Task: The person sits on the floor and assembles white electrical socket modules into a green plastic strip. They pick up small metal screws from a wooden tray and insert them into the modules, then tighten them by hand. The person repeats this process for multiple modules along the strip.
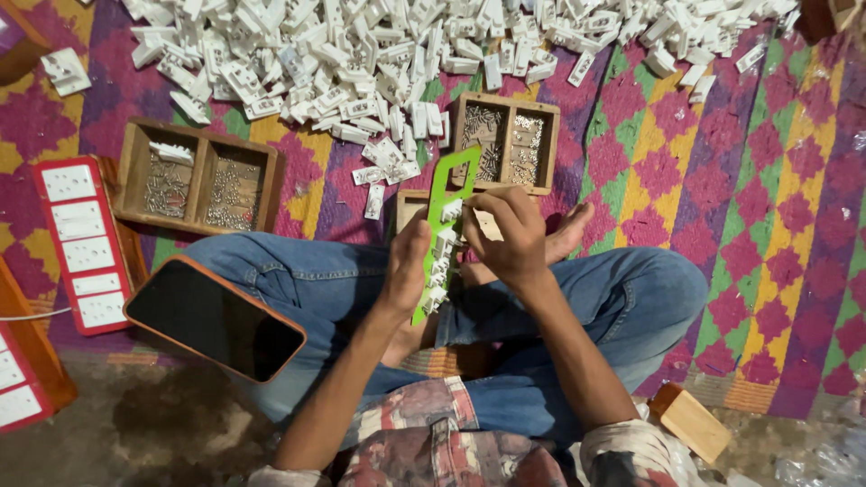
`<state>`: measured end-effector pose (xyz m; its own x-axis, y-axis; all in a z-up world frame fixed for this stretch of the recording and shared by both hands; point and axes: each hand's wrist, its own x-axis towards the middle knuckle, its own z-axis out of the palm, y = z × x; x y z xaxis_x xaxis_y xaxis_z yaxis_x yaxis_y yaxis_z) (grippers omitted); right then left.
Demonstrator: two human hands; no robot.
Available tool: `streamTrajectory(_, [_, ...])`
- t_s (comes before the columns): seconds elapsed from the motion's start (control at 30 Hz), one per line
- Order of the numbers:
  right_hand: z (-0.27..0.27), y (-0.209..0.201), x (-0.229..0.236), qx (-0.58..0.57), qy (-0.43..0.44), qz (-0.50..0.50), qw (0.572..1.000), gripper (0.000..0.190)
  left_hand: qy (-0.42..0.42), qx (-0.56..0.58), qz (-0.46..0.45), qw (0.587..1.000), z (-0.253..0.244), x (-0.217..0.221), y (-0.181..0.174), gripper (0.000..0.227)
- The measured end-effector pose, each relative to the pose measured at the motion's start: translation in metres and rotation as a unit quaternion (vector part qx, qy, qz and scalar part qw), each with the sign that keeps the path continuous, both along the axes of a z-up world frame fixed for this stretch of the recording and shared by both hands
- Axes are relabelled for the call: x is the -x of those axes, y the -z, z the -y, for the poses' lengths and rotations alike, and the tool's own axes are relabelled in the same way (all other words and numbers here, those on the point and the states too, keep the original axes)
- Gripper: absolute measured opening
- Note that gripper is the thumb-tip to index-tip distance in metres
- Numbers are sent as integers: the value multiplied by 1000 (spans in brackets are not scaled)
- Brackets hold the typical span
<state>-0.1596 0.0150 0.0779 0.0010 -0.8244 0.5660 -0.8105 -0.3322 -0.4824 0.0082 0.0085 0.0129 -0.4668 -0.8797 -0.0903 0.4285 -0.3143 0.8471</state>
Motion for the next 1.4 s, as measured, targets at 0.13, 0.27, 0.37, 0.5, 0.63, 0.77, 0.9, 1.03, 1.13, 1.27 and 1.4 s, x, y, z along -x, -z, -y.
streamTrajectory(0.13, [-7,12,-4,-87,11,194,977,16,-19,57,61,996,0,3,1,63])
streamTrajectory(0.27, [-18,24,-9,-180,48,463,866,11,-9,86,107,991,-7,4,-7,73])
streamTrajectory(0.37, [-32,29,-6,-216,49,557,800,12,-47,234,168,957,-9,3,-19,73])
streamTrajectory(0.5, [-48,33,12,-260,25,702,663,13,-43,348,207,914,-8,3,-41,74])
streamTrajectory(0.63, [-62,37,35,-305,27,719,623,15,-43,458,253,851,-6,0,-62,73])
streamTrajectory(0.77, [-75,47,48,-338,23,708,620,20,-61,537,281,793,-3,-1,-70,72])
streamTrajectory(0.9, [-83,51,49,-371,40,715,592,31,-74,572,292,763,-2,-1,-67,72])
streamTrajectory(1.03, [-86,43,45,-297,-33,387,872,38,-63,574,280,767,-5,4,-61,75])
streamTrajectory(1.13, [-84,37,36,-143,-9,-61,988,33,-58,546,273,790,-7,5,-58,76])
streamTrajectory(1.27, [-71,36,14,-215,81,369,901,42,-32,448,221,866,-10,2,-48,77])
streamTrajectory(1.4, [-58,22,0,-134,4,452,882,25,-38,308,135,941,-15,3,-27,82])
